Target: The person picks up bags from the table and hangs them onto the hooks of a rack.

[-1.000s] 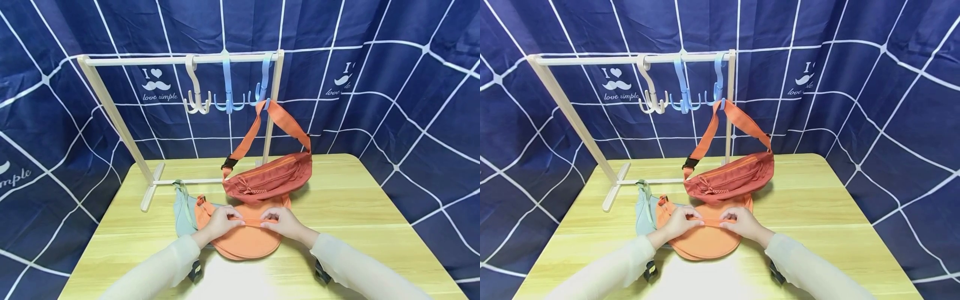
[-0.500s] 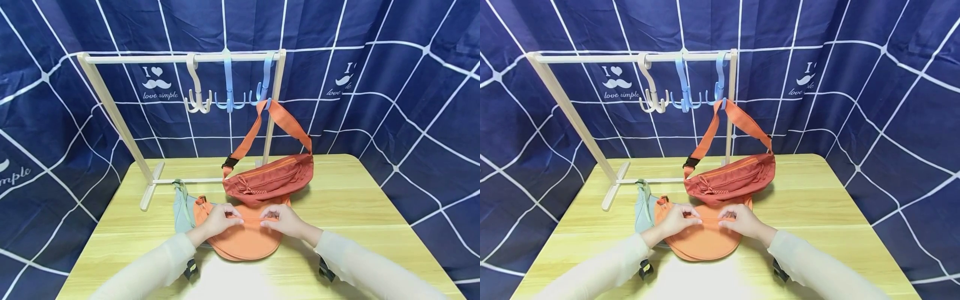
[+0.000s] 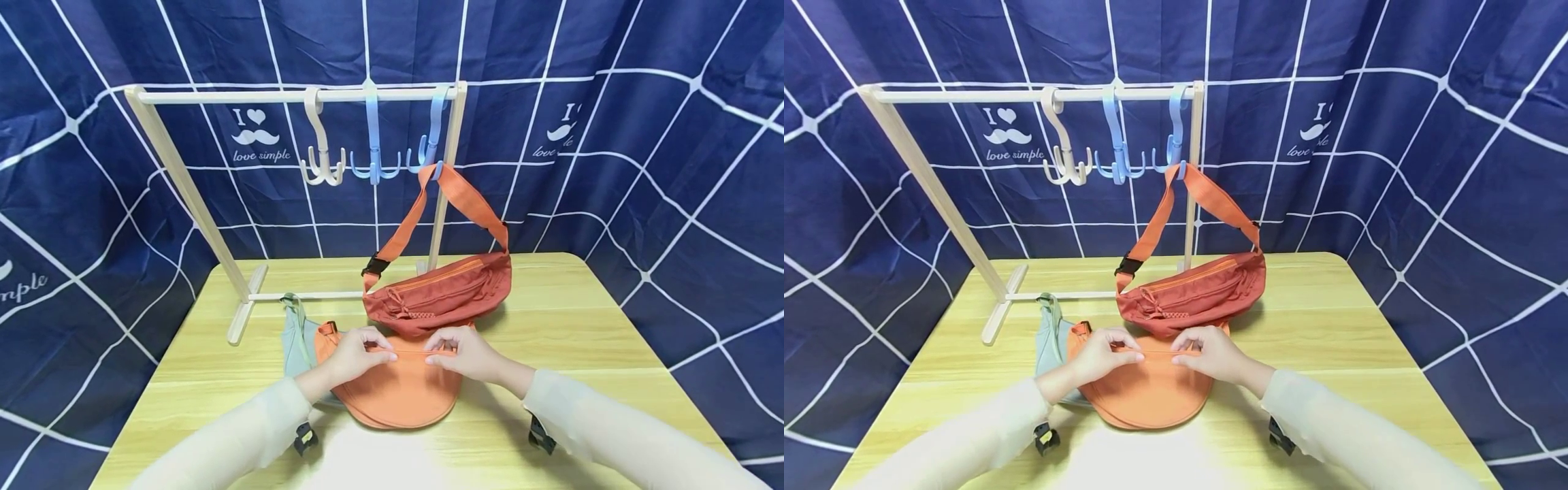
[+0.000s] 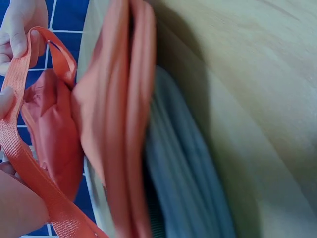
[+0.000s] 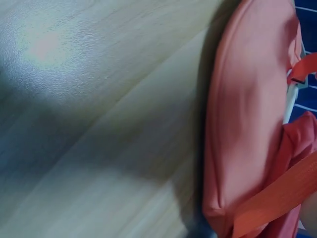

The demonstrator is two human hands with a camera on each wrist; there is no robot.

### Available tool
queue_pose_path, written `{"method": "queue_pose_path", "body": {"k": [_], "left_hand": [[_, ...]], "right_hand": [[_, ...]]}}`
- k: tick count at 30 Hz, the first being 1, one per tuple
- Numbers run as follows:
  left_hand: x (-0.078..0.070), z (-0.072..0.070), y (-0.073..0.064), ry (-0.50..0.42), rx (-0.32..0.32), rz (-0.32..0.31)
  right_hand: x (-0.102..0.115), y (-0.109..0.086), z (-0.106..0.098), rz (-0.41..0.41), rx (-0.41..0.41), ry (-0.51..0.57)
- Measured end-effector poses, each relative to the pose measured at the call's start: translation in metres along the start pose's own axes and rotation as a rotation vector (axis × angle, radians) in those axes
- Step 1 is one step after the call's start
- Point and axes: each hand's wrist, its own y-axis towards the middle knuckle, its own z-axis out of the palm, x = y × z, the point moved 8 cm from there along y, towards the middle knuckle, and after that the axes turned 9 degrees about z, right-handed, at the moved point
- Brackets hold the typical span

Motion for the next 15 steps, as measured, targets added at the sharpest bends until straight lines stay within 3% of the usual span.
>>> {"method": "queue_pose_path", "body": {"k": [8,15], "left_hand": [[-0.018,-0.011,0.006,-0.014,-0.007,-0.009],[-0.033,-0.020,0.013,-0.060,-0.019,0.016]], "right_hand": [[0.018,0.002,-0.009,-0.054,-0.019,-0.017],[0.033,0.005,-0.018,-0.002,-0.006,-0.024]]}}
